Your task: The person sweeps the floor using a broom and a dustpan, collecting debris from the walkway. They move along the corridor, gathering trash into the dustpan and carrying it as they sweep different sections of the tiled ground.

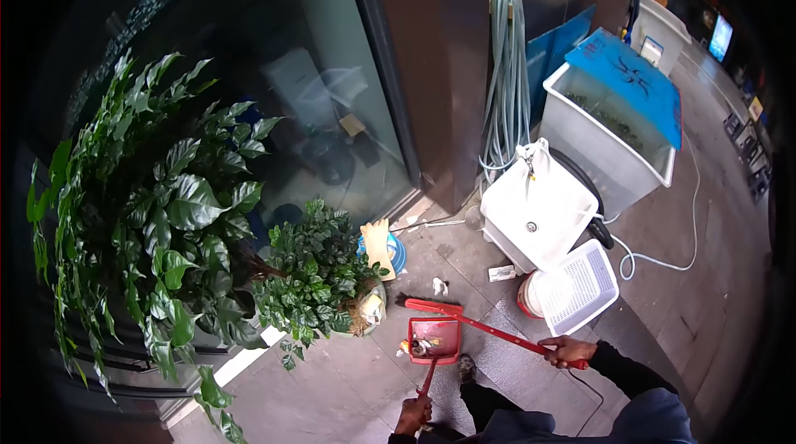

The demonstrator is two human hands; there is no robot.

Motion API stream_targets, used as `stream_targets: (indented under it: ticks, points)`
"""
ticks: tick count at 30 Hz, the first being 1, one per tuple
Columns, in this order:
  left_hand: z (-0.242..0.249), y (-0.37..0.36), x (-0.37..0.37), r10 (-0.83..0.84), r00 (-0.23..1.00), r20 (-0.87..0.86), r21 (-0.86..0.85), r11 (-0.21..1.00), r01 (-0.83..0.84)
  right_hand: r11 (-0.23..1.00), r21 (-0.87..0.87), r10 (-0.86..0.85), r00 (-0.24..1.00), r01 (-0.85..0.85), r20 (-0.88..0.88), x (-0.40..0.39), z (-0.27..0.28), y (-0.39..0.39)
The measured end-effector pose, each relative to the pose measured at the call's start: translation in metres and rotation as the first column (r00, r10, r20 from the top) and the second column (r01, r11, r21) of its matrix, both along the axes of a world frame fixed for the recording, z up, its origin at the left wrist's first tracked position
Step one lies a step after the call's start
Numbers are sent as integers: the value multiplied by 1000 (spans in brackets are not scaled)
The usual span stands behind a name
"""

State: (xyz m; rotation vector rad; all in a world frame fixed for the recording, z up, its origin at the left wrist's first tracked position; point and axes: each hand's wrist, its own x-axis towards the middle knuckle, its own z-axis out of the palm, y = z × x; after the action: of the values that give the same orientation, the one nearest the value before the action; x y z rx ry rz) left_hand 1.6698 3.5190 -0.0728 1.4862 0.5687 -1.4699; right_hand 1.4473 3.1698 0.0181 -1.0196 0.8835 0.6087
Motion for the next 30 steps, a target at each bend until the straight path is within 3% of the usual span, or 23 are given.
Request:
stream_targets:
  ticks: [2,4,6,8,10,12,13,14,16,18,20,23,27,30]
  points:
    - [-1,-1,-1,-8,1000,19,12,1000,7,995,78,-71,997,68,40,-14,7,5]
    - [-7,4,-3,1,1000,10,-4,1000,-1,999,37,-19,997,16,79,-3,8,11]
    - [-9,7,-6,16,999,30,2,1000,-16,888,-410,267,959,-207,95,21,-16,14]
    - [-10,5,-5,30,998,47,9,999,-30,702,-643,425,904,-306,35,60,-38,22]
    - [-15,4,-4,8,999,41,-16,1000,-7,555,-804,469,879,-214,89,74,-139,27]
    - [-15,0,-3,-6,997,77,-1,1000,6,618,-626,481,859,-475,-177,95,-129,46]
    - [-17,0,-1,14,997,73,-11,1000,-13,650,-583,455,864,-487,-214,91,-112,63]
    - [-19,0,0,36,997,68,-26,999,-34,529,-705,583,806,-472,-102,58,-171,68]
    - [-29,1,2,53,997,49,-40,998,-51,659,-561,556,827,-501,-86,20,-137,78]
    - [-27,-3,3,74,995,74,-92,993,-67,862,-327,439,893,-387,100,0,-74,64]
    - [-37,-1,3,43,991,126,-153,988,-24,943,-104,321,947,-317,27,-21,-20,50]
    - [-26,1,-7,148,985,90,-209,970,-127,995,96,33,999,-33,1,-57,23,64]
    - [-40,26,-39,151,977,150,-190,974,-121,979,-110,179,980,-169,83,-52,33,87]
    - [-35,45,-76,160,960,230,-185,976,-118,894,-347,332,939,-282,93,-24,12,87]
